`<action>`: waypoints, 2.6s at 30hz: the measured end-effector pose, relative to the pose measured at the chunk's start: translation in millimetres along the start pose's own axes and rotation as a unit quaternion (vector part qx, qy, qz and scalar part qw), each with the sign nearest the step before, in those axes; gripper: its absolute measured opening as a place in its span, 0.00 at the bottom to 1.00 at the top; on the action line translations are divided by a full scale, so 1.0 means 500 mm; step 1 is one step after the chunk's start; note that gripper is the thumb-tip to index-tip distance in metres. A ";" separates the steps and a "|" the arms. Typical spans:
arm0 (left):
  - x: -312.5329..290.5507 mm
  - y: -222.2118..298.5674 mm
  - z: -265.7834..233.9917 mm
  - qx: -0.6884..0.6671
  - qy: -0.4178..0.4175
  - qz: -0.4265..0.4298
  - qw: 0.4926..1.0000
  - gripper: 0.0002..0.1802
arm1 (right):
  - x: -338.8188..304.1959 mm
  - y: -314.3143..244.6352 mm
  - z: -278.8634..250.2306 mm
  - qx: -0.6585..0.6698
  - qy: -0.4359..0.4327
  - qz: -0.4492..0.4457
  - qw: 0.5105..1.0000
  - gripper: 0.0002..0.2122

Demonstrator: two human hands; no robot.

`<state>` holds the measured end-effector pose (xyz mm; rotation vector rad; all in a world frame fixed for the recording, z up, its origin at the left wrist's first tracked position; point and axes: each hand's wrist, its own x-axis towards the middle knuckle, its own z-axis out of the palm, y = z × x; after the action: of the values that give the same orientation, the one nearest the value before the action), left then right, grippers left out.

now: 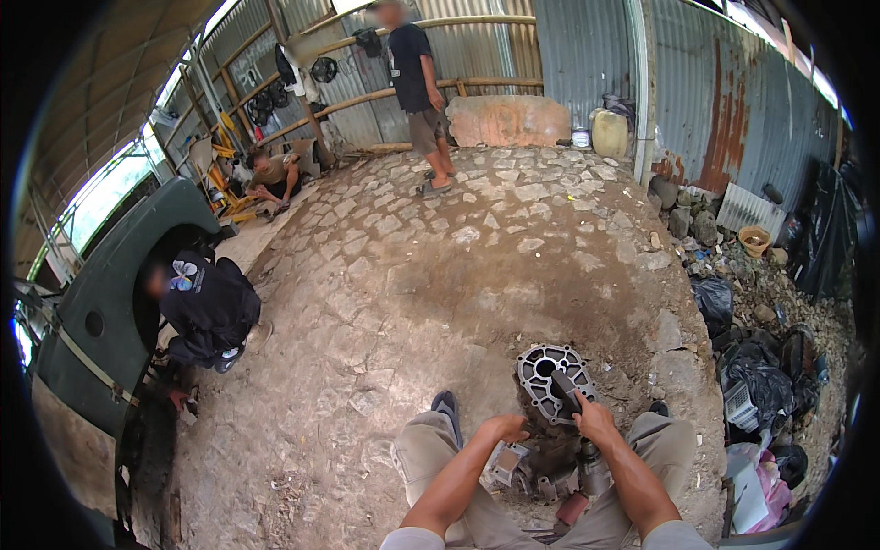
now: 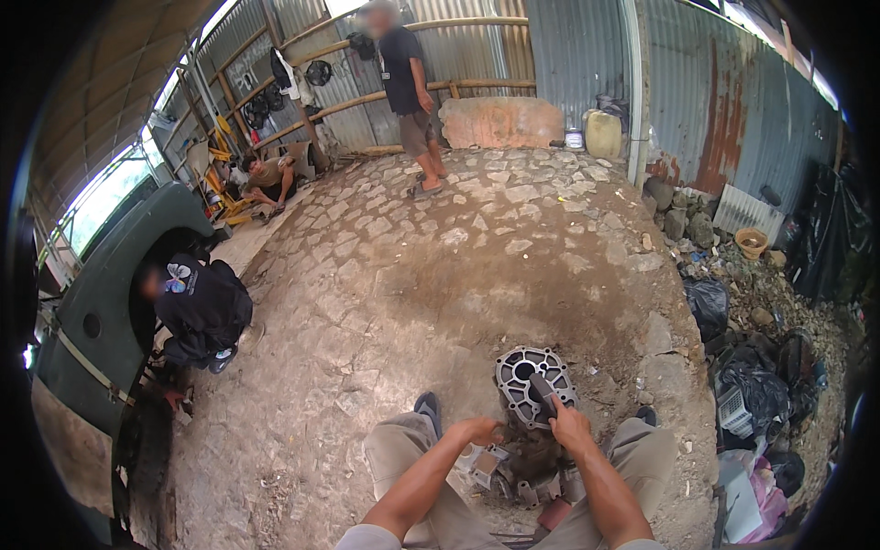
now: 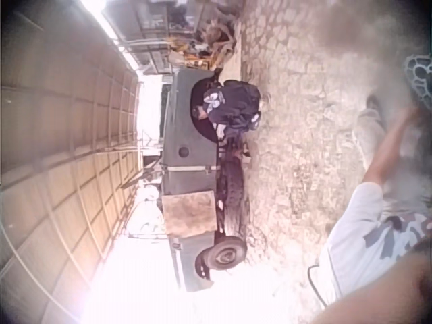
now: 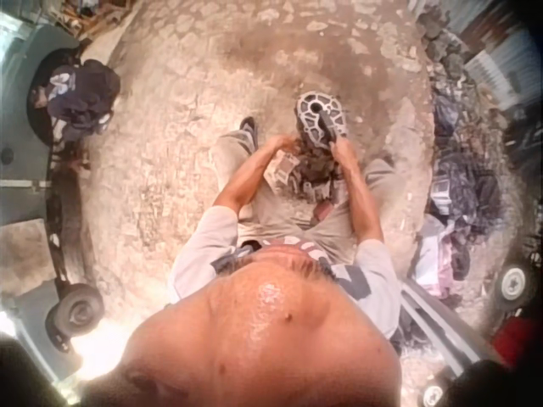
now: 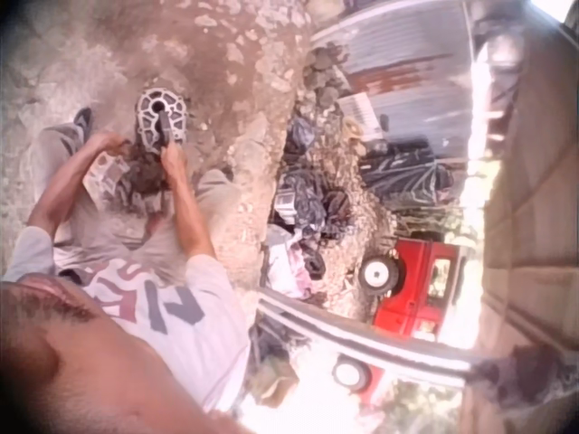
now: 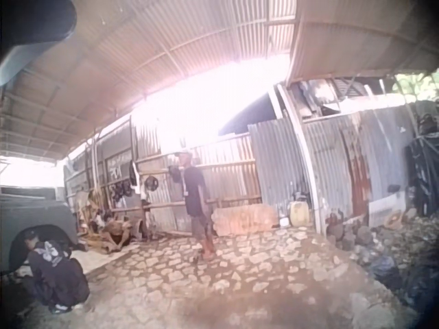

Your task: The person scrapes the surface of a metal engine cylinder head using a flat metal tool. They repeatedly rub the tool along the edges and inner surfaces of the part while seated on the ground.

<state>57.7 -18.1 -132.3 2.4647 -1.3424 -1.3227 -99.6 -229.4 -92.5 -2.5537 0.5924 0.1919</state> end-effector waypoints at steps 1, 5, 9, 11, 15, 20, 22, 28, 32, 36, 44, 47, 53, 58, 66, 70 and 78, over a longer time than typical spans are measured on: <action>0.000 -0.003 0.005 -0.008 0.003 0.004 1.000 0.36 | -0.002 0.000 -0.001 -0.002 0.000 0.002 1.000 0.33; 0.010 -0.009 0.012 -0.008 0.008 0.005 1.000 0.36 | -0.002 0.003 0.002 -0.012 0.004 0.006 1.000 0.33; 0.009 -0.015 0.026 -0.002 0.065 0.039 0.997 0.31 | -0.003 0.006 0.013 -0.010 0.016 -0.001 1.000 0.34; 0.010 -0.011 0.024 -0.001 0.060 0.042 0.997 0.32 | -0.004 0.011 0.016 -0.010 0.024 -0.004 1.000 0.34; 0.014 -0.015 0.027 0.002 0.058 0.039 0.998 0.32 | -0.003 0.009 0.021 -0.009 0.032 -0.010 0.999 0.34; 0.021 -0.023 0.037 -0.007 0.066 0.033 0.997 0.33 | -0.003 0.010 0.023 -0.006 0.037 -0.016 0.999 0.34; 0.024 -0.027 0.038 -0.005 0.061 0.029 0.998 0.33 | -0.003 0.007 0.022 -0.007 0.035 -0.016 0.999 0.34; 0.026 -0.020 0.035 0.004 0.065 0.033 0.997 0.31 | -0.003 0.009 0.016 -0.011 0.024 -0.004 1.000 0.34; 0.019 -0.027 0.037 0.010 0.074 0.043 0.996 0.30 | -0.005 -0.002 0.012 -0.002 0.018 -0.007 1.000 0.35; 0.012 -0.001 0.025 0.010 0.063 0.031 0.997 0.30 | -0.008 0.011 0.011 0.000 0.030 -0.010 1.000 0.35; 0.006 -0.006 0.024 0.012 0.063 0.017 0.998 0.31 | 0.000 0.008 0.013 0.001 0.021 -0.012 1.000 0.35; 0.006 -0.007 0.022 0.016 0.054 0.010 0.998 0.31 | -0.001 0.004 0.011 0.003 0.015 -0.010 1.000 0.35; -0.005 0.006 0.017 0.001 0.060 0.012 0.998 0.31 | -0.003 0.006 0.007 0.000 0.008 0.001 1.000 0.35; -0.010 0.002 0.015 -0.002 0.064 0.014 0.998 0.30 | -0.001 0.005 0.011 0.002 0.010 0.000 1.000 0.35; -0.032 0.016 0.005 -0.013 0.062 0.014 0.998 0.30 | -0.002 0.001 0.012 -0.004 0.006 0.012 1.000 0.36; -0.026 0.012 0.003 -0.006 0.051 0.014 0.999 0.30 | 0.007 0.006 0.017 -0.010 0.011 0.005 1.000 0.37; -0.022 0.016 0.007 -0.002 0.064 0.021 0.998 0.30 | 0.003 0.013 0.014 -0.010 0.016 0.003 1.000 0.37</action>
<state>47.1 -14.2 -124.3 2.4560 -1.3530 -1.1359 -101.1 -231.5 -101.6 -2.5798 0.6121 0.1602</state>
